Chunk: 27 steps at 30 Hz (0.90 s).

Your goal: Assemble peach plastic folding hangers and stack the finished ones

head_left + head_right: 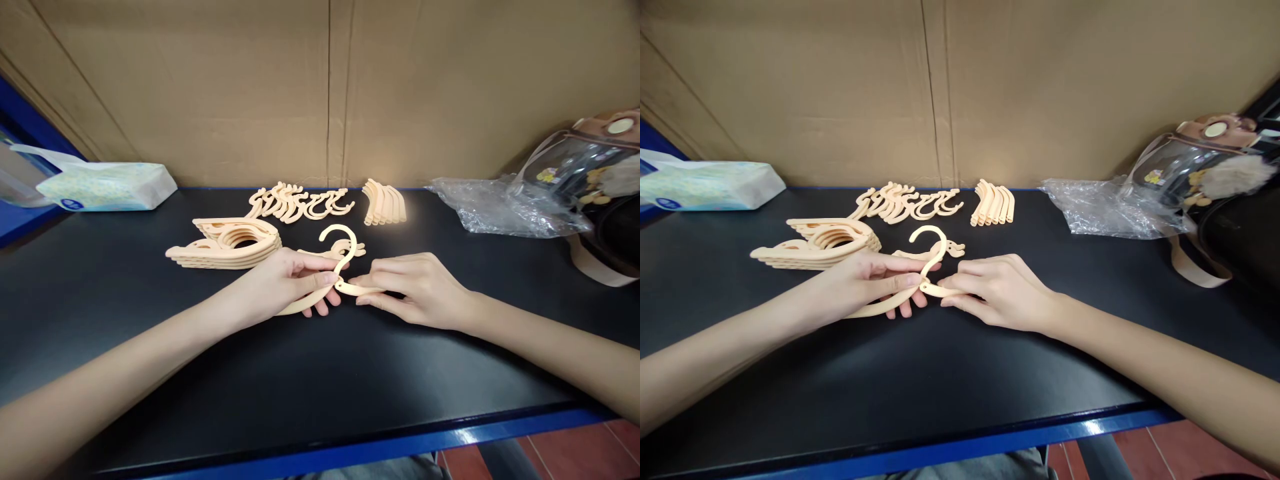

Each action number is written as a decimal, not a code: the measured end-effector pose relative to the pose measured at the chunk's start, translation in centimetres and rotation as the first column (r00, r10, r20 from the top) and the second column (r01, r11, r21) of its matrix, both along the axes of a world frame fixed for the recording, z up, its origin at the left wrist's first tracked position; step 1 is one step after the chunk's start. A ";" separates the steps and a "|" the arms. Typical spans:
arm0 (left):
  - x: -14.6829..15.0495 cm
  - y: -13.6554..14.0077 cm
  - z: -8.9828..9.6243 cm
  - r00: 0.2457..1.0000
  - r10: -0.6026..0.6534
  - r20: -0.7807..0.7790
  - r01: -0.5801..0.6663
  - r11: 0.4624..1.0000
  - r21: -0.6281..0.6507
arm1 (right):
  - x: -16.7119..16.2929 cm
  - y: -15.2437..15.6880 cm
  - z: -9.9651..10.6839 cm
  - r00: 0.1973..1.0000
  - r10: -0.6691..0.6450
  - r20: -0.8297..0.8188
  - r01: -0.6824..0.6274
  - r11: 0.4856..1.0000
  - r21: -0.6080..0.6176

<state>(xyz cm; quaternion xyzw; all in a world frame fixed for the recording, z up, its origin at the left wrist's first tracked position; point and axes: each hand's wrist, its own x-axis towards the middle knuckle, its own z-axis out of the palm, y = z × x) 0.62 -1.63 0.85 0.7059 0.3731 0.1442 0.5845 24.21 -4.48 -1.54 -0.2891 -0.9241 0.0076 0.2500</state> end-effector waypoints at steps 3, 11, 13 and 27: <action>0.1 0.0 0.0 1.000 0.004 -0.009 -0.004 1.000 0.000 | 0.0 0.0 -0.1 1.000 0.005 -0.008 -0.005 1.000 -0.016; 0.0 -0.1 0.0 0.999 -0.020 -0.040 0.022 0.999 0.035 | 0.1 0.1 -0.2 0.999 0.020 -0.048 -0.023 0.997 -0.073; 0.1 -0.1 0.0 0.999 -0.021 -0.050 0.024 0.999 0.045 | 0.2 0.1 -0.2 0.998 0.026 -0.062 -0.032 0.995 -0.095; 0.5 -1.5 0.7 0.926 0.008 -0.378 0.225 0.793 0.566 | 0.3 1.0 0.3 0.991 -0.137 -0.005 0.137 0.987 0.085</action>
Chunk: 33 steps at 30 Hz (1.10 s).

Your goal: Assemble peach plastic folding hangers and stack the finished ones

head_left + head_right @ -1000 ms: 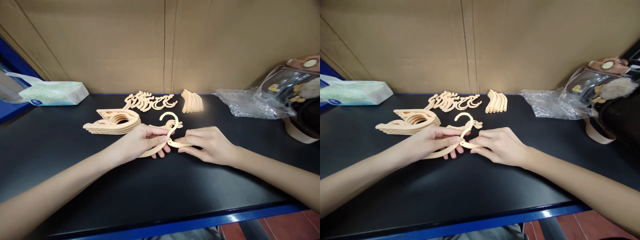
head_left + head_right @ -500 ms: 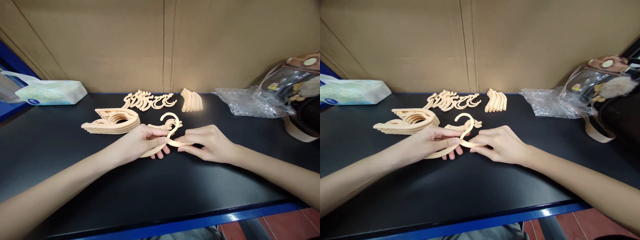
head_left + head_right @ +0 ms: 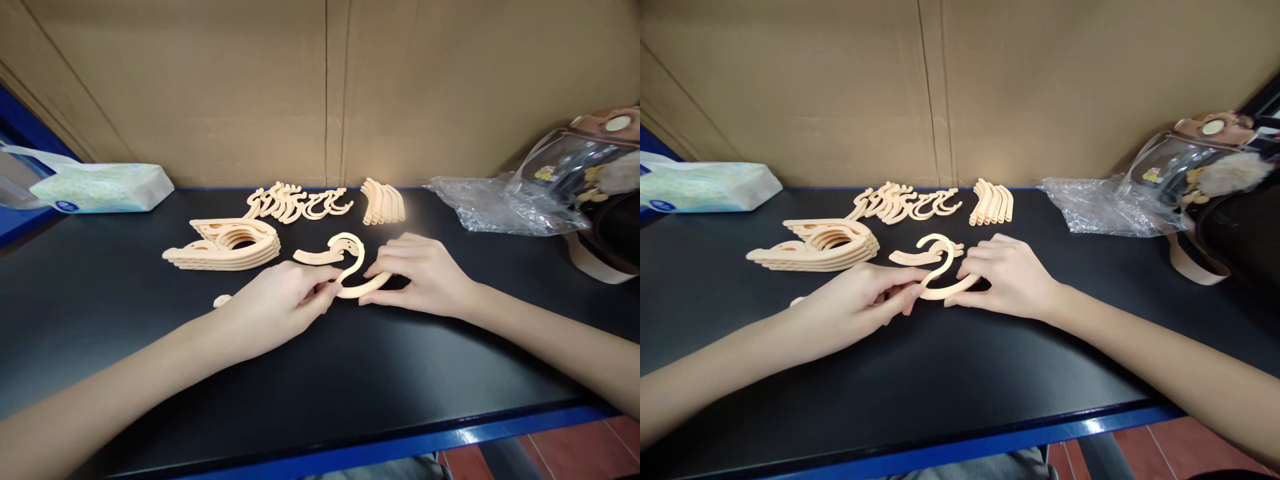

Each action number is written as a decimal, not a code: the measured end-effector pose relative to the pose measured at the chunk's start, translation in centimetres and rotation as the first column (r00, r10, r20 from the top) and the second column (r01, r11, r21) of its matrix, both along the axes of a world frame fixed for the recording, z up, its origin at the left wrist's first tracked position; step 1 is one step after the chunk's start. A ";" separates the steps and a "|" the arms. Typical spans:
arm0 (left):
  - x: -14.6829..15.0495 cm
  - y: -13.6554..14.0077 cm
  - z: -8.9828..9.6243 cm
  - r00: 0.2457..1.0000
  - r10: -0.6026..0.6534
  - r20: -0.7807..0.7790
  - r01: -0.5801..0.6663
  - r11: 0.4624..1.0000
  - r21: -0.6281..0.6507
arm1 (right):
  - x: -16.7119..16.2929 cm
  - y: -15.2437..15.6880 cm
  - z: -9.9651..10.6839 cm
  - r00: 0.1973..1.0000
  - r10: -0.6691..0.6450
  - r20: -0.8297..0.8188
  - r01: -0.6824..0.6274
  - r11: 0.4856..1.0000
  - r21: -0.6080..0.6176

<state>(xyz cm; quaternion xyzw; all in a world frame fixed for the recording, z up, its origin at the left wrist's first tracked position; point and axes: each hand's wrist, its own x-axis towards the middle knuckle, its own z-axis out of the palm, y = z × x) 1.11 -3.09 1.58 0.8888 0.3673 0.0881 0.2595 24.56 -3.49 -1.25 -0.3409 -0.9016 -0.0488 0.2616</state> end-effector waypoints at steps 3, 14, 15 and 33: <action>0.1 0.0 0.0 1.000 -0.017 -0.014 0.018 0.999 0.043 | 0.0 0.0 0.1 0.997 -0.069 -0.027 0.070 0.997 0.032; -0.1 0.4 -0.6 0.991 -0.127 -0.027 0.130 0.984 0.123 | -0.1 -0.1 0.1 0.987 -0.148 -0.066 0.141 0.985 -0.094; -0.2 0.4 -0.6 0.989 -0.145 -0.028 0.147 0.981 0.124 | -0.1 -0.1 0.1 0.988 -0.141 -0.065 0.134 0.986 -0.102; -0.4 0.1 -0.8 0.981 -0.193 -0.022 0.194 0.965 0.177 | -0.2 -1.2 1.1 0.995 -0.098 -0.013 0.099 0.984 0.148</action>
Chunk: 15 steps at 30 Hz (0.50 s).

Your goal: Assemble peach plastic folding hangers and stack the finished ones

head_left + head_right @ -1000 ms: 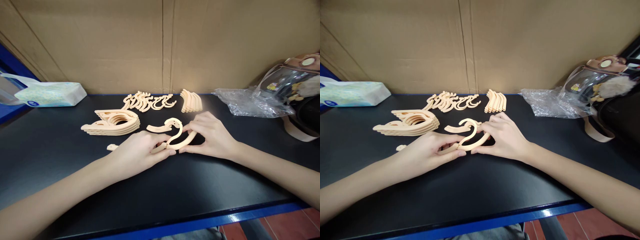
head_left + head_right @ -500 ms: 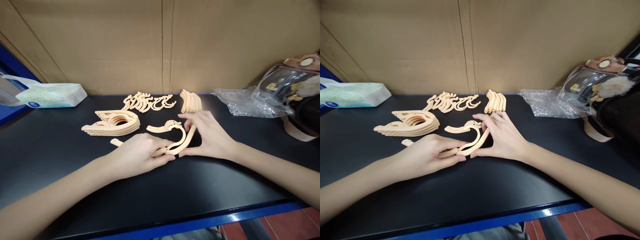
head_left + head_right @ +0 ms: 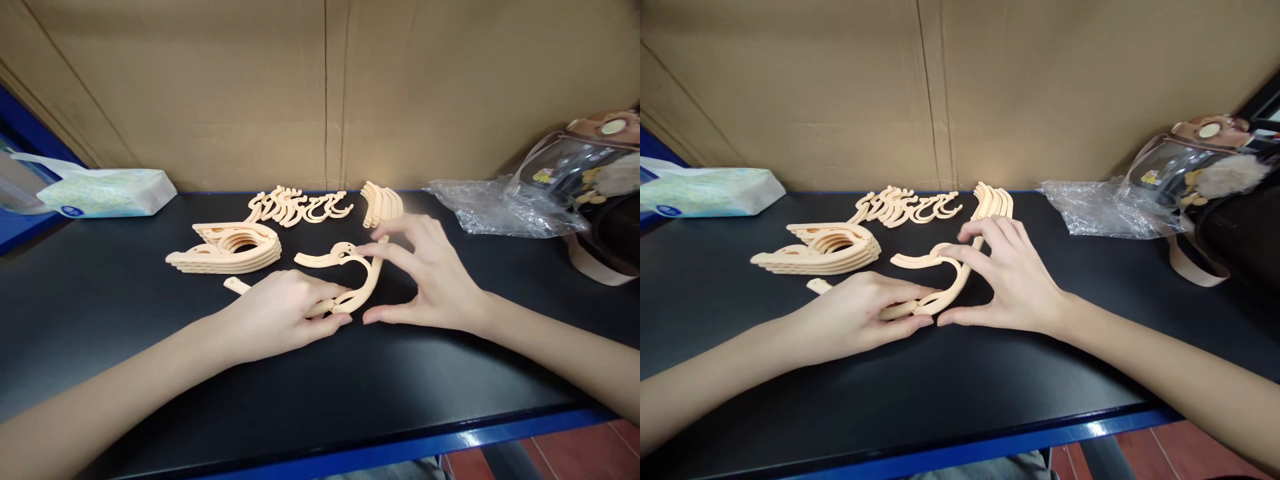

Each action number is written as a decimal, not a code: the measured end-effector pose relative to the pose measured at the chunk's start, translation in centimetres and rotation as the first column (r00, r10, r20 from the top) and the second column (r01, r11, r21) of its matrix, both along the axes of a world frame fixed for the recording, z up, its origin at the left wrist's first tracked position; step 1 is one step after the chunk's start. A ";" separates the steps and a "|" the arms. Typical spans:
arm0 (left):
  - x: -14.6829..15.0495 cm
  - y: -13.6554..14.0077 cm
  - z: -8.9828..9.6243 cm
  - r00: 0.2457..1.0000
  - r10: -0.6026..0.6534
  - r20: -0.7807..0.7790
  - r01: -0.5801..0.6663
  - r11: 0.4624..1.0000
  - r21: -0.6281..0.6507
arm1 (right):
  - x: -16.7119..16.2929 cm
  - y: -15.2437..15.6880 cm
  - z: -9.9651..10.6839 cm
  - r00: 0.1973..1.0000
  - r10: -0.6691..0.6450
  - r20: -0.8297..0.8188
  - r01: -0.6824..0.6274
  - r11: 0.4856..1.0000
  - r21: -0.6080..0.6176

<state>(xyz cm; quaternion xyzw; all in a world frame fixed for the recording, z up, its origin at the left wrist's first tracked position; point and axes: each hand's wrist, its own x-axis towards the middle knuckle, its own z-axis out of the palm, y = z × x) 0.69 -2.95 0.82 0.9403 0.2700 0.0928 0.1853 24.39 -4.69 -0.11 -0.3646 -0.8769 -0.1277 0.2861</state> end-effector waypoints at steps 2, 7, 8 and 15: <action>0.0 -0.1 0.0 1.000 0.013 0.020 -0.013 1.000 0.005 | 0.0 -0.5 0.2 1.000 -0.001 0.015 0.000 1.000 0.027; 0.0 -0.2 -0.2 0.996 0.014 0.090 -0.018 0.999 0.041 | -0.3 -1.2 0.3 0.997 0.074 0.026 -0.072 0.995 -0.073; 0.0 -0.2 -0.3 0.994 0.008 0.111 -0.014 0.998 0.053 | -0.3 -1.3 0.3 0.997 0.066 0.028 -0.063 0.995 -0.078; -0.2 -0.2 -0.7 0.991 -0.020 0.132 -0.008 0.978 0.209 | -0.2 -1.1 0.5 0.996 -0.079 0.031 0.082 0.992 -0.096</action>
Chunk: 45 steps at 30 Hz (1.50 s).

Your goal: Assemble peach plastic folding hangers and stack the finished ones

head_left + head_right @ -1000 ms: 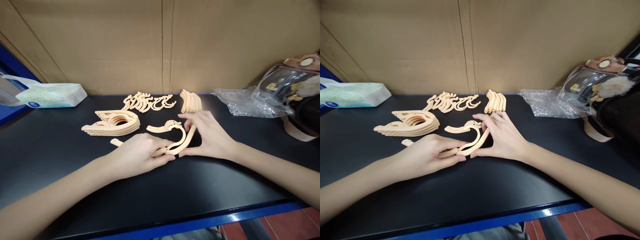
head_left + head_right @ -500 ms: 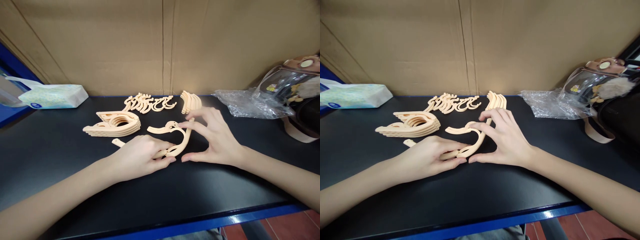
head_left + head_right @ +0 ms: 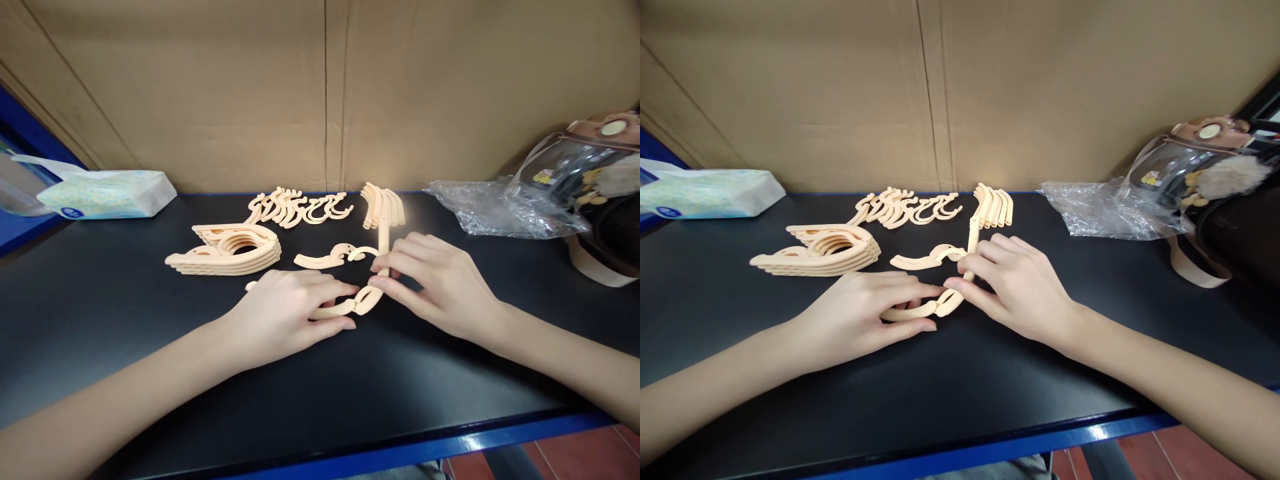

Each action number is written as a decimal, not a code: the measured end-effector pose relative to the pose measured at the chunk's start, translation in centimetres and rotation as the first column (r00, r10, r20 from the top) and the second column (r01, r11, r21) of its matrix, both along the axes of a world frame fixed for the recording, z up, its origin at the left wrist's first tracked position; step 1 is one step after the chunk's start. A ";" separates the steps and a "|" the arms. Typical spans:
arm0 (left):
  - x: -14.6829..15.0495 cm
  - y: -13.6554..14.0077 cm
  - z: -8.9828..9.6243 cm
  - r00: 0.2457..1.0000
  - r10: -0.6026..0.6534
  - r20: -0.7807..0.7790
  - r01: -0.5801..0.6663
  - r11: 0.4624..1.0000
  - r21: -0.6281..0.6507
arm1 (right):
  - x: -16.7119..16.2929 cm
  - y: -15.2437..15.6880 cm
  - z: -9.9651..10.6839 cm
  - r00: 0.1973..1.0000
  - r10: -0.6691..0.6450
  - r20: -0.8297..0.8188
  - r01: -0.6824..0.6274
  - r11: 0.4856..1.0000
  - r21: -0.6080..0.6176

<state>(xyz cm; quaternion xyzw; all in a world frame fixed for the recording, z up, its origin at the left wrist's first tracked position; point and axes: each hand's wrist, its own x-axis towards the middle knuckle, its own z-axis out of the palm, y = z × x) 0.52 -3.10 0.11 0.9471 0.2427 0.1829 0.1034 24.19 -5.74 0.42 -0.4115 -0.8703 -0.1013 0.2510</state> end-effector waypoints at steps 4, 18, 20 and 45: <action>0.0 0.0 0.2 0.998 -0.029 -0.049 0.032 0.997 0.071 | 0.2 0.3 -0.1 0.998 -0.059 0.014 0.059 0.998 -0.011; -0.2 0.3 0.3 0.994 -0.045 -0.104 0.061 0.985 0.160 | 0.7 1.1 -0.6 0.987 -0.002 0.163 0.009 0.999 -0.040; -0.2 0.5 0.3 0.994 -0.040 -0.105 0.054 0.989 0.138 | 0.8 1.2 -0.7 0.988 0.014 0.152 -0.008 0.999 -0.035; 2.1 -4.5 0.4 0.888 -0.373 -0.268 0.395 0.918 0.030 | 0.5 1.6 -0.7 0.972 0.072 0.224 -0.057 0.996 -0.071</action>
